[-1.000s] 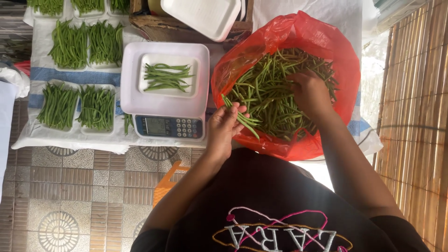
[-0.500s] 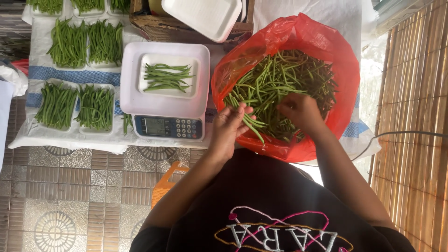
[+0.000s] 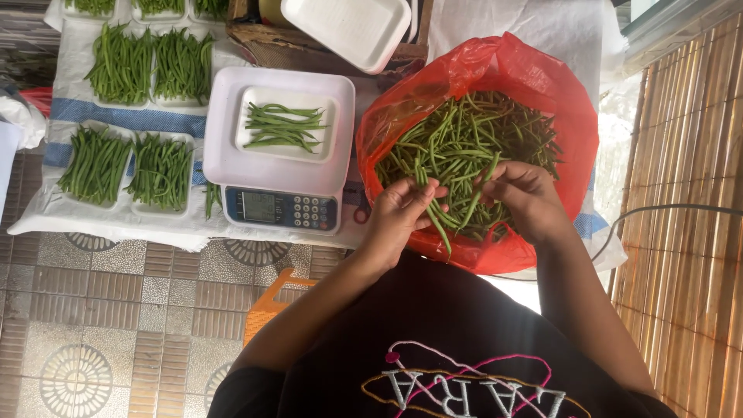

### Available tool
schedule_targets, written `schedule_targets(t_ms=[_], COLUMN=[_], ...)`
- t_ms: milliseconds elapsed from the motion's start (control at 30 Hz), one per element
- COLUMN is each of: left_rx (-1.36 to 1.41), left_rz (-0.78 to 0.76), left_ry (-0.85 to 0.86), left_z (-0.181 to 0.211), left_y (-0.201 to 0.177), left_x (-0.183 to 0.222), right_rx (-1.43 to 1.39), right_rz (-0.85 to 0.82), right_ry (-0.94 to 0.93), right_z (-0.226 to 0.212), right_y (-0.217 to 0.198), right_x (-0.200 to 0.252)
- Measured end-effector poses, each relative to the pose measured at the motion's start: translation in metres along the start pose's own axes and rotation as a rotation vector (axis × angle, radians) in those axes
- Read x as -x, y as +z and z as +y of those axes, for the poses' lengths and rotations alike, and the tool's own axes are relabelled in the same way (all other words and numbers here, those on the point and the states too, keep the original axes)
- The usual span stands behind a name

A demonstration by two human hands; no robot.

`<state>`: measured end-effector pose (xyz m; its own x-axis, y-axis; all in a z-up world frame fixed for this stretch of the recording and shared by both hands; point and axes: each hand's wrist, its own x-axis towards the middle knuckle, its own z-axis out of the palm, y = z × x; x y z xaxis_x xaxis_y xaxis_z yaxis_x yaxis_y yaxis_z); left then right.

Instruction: Sorting and weighing green beans from a large bag into individual trays for packaging.

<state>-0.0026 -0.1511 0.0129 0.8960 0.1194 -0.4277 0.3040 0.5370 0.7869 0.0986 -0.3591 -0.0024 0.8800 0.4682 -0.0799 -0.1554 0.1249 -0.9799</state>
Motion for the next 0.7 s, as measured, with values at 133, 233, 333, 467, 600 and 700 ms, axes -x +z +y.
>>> schedule_targets(t_ms=[133,233,333,467,600,700], left_rx=[-0.064,-0.075,-0.115,-0.141,-0.154,-0.113], left_rz=[-0.006,0.003,0.008,0.012,0.053,0.075], left_ry=[0.027,0.018,-0.018,-0.101,-0.117,-0.099], left_z=[0.0,-0.025,-0.03,-0.018,-0.015,-0.015], left_y=[0.007,-0.005,-0.02,-0.022,-0.023,-0.027], left_x=[0.003,-0.006,-0.006,0.002,0.004,0.001], right_rx=[0.213,0.421,0.568,0.685,0.906,0.897], right_rz=[-0.074,-0.13,-0.091,-0.047,-0.124,-0.123], right_ry=[0.077,0.105,-0.022,-0.156,-0.287,-0.237], right_z=[-0.028,-0.037,-0.007,0.005,-0.006,-0.008], right_y=[0.036,0.057,0.061,0.071,0.074,0.066], right_x=[0.006,0.004,0.003,0.005,0.01,0.003])
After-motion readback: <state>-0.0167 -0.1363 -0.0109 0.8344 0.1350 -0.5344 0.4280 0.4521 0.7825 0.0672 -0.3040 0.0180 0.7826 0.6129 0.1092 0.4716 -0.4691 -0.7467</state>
